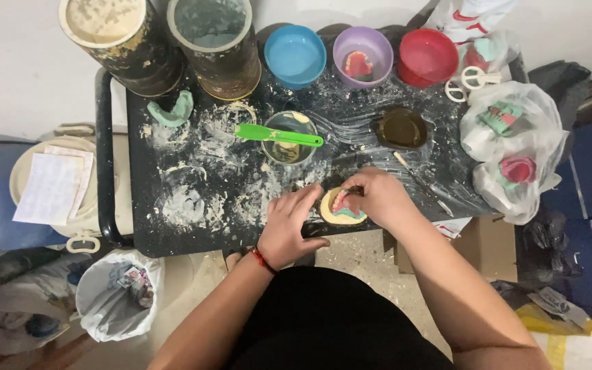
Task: The person is mixing dental material in a small bowl and then carefully applying it to a dental model using a small spatula.
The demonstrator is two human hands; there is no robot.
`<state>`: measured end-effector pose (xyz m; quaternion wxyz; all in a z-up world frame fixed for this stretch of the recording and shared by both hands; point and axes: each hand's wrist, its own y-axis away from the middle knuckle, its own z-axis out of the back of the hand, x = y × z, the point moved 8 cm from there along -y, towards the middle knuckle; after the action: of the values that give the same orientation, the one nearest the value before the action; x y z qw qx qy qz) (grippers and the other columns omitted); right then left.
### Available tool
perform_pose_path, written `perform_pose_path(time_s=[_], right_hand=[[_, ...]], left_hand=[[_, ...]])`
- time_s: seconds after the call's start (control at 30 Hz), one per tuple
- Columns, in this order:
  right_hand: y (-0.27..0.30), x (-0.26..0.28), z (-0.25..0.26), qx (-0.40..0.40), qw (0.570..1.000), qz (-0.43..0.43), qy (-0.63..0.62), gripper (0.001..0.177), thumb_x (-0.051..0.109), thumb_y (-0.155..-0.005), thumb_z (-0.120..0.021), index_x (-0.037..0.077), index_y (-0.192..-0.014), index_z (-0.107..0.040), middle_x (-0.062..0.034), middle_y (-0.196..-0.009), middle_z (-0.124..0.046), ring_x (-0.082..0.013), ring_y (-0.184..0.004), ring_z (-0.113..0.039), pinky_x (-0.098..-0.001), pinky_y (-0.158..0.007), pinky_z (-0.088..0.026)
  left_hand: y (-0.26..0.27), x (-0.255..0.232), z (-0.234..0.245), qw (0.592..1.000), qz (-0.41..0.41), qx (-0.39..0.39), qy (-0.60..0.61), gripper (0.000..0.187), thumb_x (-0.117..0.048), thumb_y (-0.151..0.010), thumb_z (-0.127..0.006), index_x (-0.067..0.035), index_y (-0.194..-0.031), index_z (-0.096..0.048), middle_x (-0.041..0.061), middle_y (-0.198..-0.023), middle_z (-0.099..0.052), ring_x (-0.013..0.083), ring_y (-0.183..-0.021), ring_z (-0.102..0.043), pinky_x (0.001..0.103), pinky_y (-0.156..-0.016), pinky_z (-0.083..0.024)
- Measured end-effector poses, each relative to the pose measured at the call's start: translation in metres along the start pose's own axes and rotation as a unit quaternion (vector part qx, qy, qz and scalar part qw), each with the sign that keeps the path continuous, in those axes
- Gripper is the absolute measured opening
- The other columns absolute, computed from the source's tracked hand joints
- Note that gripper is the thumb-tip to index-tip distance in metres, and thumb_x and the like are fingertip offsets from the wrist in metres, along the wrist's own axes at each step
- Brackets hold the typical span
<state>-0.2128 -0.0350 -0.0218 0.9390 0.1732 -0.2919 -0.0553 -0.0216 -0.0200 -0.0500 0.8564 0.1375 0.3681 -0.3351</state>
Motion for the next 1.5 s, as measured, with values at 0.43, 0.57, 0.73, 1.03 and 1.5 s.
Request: perform_pose_path(time_s=[0.43,0.57,0.73,1.03,1.5], right_hand=[[0.045,-0.070,-0.008,-0.306,0.905,0.200,-0.218,0.015,0.017,-0.086,-0.087,0.012,-0.100,-0.085,-0.0070,-0.093,-0.072,-0.0258,-0.091,-0.071,-0.0377,-0.088,-0.056],[0.046,-0.065,-0.015,-0.320,0.872,0.265,-0.260,0.015,0.012,-0.086,-0.084,0.009,-0.101,-0.087,-0.0124,-0.102,-0.066,-0.0265,-0.093,-0.070,-0.0368,-0.086,-0.057],[0.044,-0.069,-0.024,-0.309,0.875,0.283,-0.243,0.017,0.014,-0.086,-0.085,0.009,-0.101,-0.086,-0.0152,-0.106,-0.066,-0.0283,-0.092,-0.069,-0.0378,-0.085,-0.058],[0.047,-0.061,-0.020,-0.309,0.873,0.281,-0.251,0.015,0.011,-0.086,-0.085,0.009,-0.100,-0.087,-0.0148,-0.105,-0.064,-0.0271,-0.090,-0.068,-0.0376,-0.081,-0.058],[0.044,-0.057,-0.015,-0.285,0.887,0.258,-0.255,0.018,0.012,-0.087,-0.084,0.010,-0.104,-0.087,-0.0149,-0.106,-0.065,-0.0242,-0.089,-0.067,-0.0352,-0.077,-0.058]], left_hand=[[-0.008,-0.014,-0.001,0.991,-0.093,-0.087,-0.042,0.086,-0.056,-0.073,-0.087,-0.024,-0.147,-0.059,0.006,-0.153,-0.050,0.0295,-0.135,-0.050,0.047,-0.105,-0.033],[-0.009,-0.016,-0.001,0.987,-0.096,-0.104,-0.075,0.085,-0.056,-0.070,-0.089,-0.027,-0.145,-0.060,0.007,-0.152,-0.051,0.0321,-0.134,-0.050,0.049,-0.104,-0.033],[-0.010,-0.023,0.006,0.984,-0.113,-0.126,-0.060,0.078,-0.046,-0.076,-0.090,-0.030,-0.147,-0.060,0.008,-0.152,-0.050,0.0322,-0.135,-0.049,0.048,-0.101,-0.033],[-0.009,-0.024,0.012,0.978,-0.118,-0.153,-0.079,0.068,-0.048,-0.081,-0.087,-0.031,-0.143,-0.065,0.009,-0.149,-0.053,0.0335,-0.133,-0.051,0.046,-0.098,-0.034],[-0.007,-0.024,0.011,0.974,-0.125,-0.177,-0.067,0.071,-0.045,-0.077,-0.090,-0.029,-0.142,-0.066,0.011,-0.148,-0.055,0.0381,-0.132,-0.053,0.049,-0.097,-0.035]])
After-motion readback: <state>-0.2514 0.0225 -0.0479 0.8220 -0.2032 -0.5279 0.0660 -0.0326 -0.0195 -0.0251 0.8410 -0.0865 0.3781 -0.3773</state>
